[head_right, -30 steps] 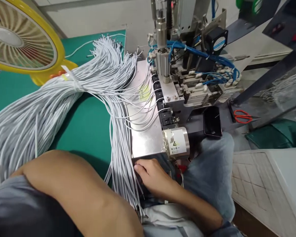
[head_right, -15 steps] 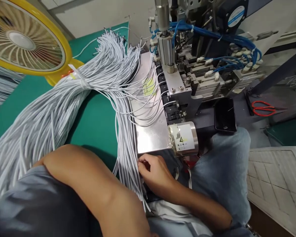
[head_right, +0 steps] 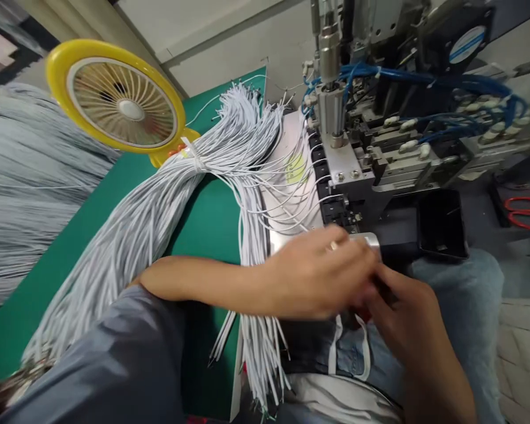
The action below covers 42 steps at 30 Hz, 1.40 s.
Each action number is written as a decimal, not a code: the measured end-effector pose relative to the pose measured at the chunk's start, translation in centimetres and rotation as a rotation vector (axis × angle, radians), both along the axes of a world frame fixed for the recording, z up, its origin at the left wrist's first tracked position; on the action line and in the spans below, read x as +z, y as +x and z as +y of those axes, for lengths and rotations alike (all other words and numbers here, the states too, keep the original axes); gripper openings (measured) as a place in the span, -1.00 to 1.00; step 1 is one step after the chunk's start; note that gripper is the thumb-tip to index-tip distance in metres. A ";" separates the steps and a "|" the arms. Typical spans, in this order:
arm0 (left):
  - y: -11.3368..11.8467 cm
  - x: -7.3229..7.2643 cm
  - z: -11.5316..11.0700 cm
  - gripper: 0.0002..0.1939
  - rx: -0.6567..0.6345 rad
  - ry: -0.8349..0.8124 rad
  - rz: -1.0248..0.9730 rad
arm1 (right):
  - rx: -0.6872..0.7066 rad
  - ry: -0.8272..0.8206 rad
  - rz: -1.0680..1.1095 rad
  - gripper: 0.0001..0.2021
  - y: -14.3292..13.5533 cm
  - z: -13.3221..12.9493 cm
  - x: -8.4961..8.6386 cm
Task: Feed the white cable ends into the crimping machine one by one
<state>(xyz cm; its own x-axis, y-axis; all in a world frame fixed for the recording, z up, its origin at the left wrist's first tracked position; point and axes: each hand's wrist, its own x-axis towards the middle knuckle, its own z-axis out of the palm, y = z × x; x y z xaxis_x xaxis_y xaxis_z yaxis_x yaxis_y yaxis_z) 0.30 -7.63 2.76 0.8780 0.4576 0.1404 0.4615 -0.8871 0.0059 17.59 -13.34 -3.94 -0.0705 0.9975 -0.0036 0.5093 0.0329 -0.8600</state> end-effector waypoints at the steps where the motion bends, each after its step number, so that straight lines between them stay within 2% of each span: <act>1: 0.0 -0.1 1.2 -0.67 -0.010 -0.001 -0.034 | -0.023 0.016 0.027 -0.85 0.2 0.3 0.3; 4: -0.3 -1.4 3.8 -0.72 -0.021 -0.210 -0.204 | -0.208 0.126 0.236 -0.92 0.1 1.4 1.2; 6: -0.5 -2.2 5.0 -0.73 -0.032 -0.365 -0.305 | -0.301 0.127 0.363 -0.93 -0.3 2.5 1.4; 8: -0.6 -2.6 5.8 -0.74 -0.065 -0.448 -0.380 | -0.288 0.079 0.524 -0.91 -0.6 3.5 1.3; 11: -0.9 -2.2 6.2 -0.78 -0.112 -0.467 -0.471 | -0.208 0.048 0.718 -0.86 -1.0 4.8 1.0; 14: -1.1 -1.5 6.0 -0.81 -0.104 -0.463 -0.513 | -0.172 0.061 0.772 -0.85 -1.5 5.6 1.0; 19: -1.1 -1.4 6.0 -0.83 -0.072 -0.528 -0.543 | -0.123 0.188 0.682 -0.94 -2.1 6.6 1.8; 23: -0.9 -1.5 6.2 -0.81 -0.054 -0.636 -0.597 | -0.119 0.313 0.580 -0.92 -2.2 6.9 2.2; 30: -1.0 -1.7 6.8 -0.81 -0.011 -0.491 -0.568 | -0.147 0.417 0.226 -0.86 -1.6 7.7 3.1; 34: -1.0 -1.6 6.9 -0.85 0.015 -0.530 -0.613 | -0.119 0.413 0.292 -0.85 -1.9 8.1 3.3; 37: -0.9 -1.4 6.7 -0.85 0.027 -0.539 -0.652 | -0.165 0.444 0.400 -0.84 -2.9 8.0 2.8; 39: -0.9 -1.6 6.5 -0.84 0.011 -0.461 -0.656 | -0.217 0.522 0.338 -0.83 -3.6 7.8 2.3; 42: -1.1 -1.9 6.5 -0.79 -0.019 -0.133 -0.582 | -0.263 0.679 0.024 -0.83 -3.8 7.5 2.0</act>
